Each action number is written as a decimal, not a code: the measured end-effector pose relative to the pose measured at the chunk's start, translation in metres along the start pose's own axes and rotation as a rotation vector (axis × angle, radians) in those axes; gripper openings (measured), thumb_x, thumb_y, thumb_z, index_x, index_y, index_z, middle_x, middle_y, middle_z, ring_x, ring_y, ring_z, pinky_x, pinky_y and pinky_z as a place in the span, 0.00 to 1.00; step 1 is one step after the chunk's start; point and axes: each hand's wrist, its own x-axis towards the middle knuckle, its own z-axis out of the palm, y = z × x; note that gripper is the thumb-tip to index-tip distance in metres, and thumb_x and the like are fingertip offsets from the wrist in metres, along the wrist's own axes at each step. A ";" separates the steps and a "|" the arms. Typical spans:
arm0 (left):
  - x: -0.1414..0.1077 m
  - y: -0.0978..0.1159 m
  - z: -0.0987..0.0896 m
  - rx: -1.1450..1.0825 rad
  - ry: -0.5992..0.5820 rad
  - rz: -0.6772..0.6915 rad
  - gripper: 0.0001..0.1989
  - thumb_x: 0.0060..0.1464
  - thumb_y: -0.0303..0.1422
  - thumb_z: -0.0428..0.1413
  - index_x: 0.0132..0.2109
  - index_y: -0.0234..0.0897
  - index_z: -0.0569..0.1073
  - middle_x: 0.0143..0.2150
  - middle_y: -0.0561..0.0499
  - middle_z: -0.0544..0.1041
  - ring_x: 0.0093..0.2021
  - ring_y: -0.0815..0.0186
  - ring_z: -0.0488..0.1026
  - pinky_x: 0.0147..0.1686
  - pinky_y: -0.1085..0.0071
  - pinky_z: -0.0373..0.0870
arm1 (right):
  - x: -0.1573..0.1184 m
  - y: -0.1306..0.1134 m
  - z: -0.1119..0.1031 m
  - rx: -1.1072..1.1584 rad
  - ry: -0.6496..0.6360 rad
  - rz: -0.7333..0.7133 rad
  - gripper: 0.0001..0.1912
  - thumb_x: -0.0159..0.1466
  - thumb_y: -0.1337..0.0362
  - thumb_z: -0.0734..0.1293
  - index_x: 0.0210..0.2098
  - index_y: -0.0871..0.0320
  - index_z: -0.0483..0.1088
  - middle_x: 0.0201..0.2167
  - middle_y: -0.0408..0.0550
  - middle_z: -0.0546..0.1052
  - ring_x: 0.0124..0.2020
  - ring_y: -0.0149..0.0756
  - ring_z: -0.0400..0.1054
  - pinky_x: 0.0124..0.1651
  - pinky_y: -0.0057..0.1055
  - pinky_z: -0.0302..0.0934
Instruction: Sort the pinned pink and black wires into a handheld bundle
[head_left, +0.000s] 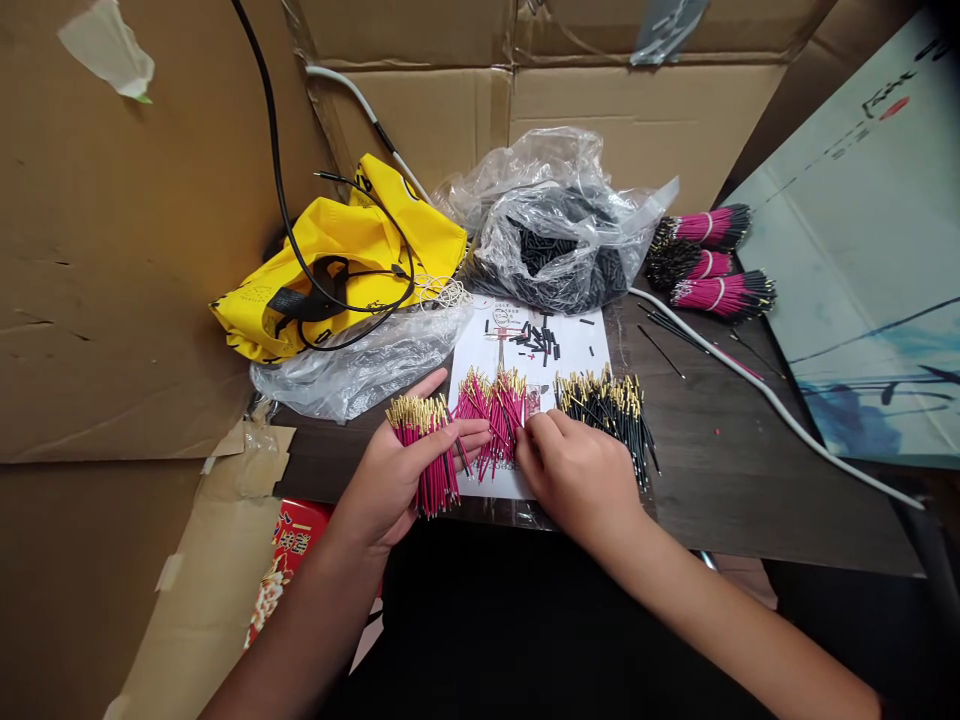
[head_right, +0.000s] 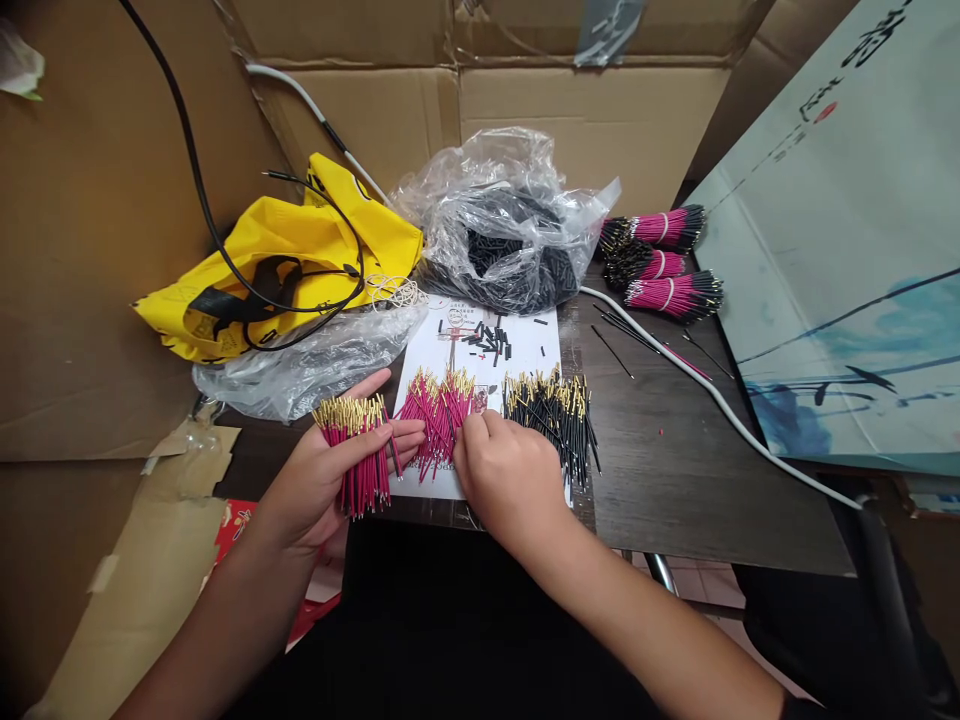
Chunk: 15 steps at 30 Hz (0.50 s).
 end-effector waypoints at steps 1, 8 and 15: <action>0.000 0.000 0.000 0.003 0.000 0.002 0.41 0.58 0.25 0.60 0.73 0.41 0.51 0.44 0.38 0.83 0.45 0.60 0.82 0.50 0.65 0.79 | 0.000 0.000 0.000 0.005 0.003 0.001 0.14 0.69 0.64 0.61 0.26 0.57 0.65 0.22 0.44 0.69 0.21 0.31 0.61 0.27 0.36 0.44; 0.002 0.000 -0.001 0.004 0.003 -0.008 0.41 0.58 0.24 0.61 0.72 0.42 0.51 0.44 0.39 0.83 0.45 0.60 0.82 0.49 0.66 0.79 | -0.002 0.002 -0.005 0.063 0.030 0.006 0.15 0.69 0.63 0.60 0.26 0.58 0.66 0.23 0.43 0.69 0.22 0.30 0.63 0.27 0.35 0.48; 0.003 0.000 -0.001 -0.009 -0.002 -0.009 0.42 0.57 0.24 0.61 0.73 0.41 0.51 0.44 0.39 0.83 0.44 0.60 0.82 0.48 0.67 0.79 | 0.001 -0.001 -0.007 0.114 -0.072 0.017 0.10 0.69 0.62 0.60 0.32 0.58 0.67 0.27 0.44 0.72 0.24 0.30 0.63 0.26 0.35 0.45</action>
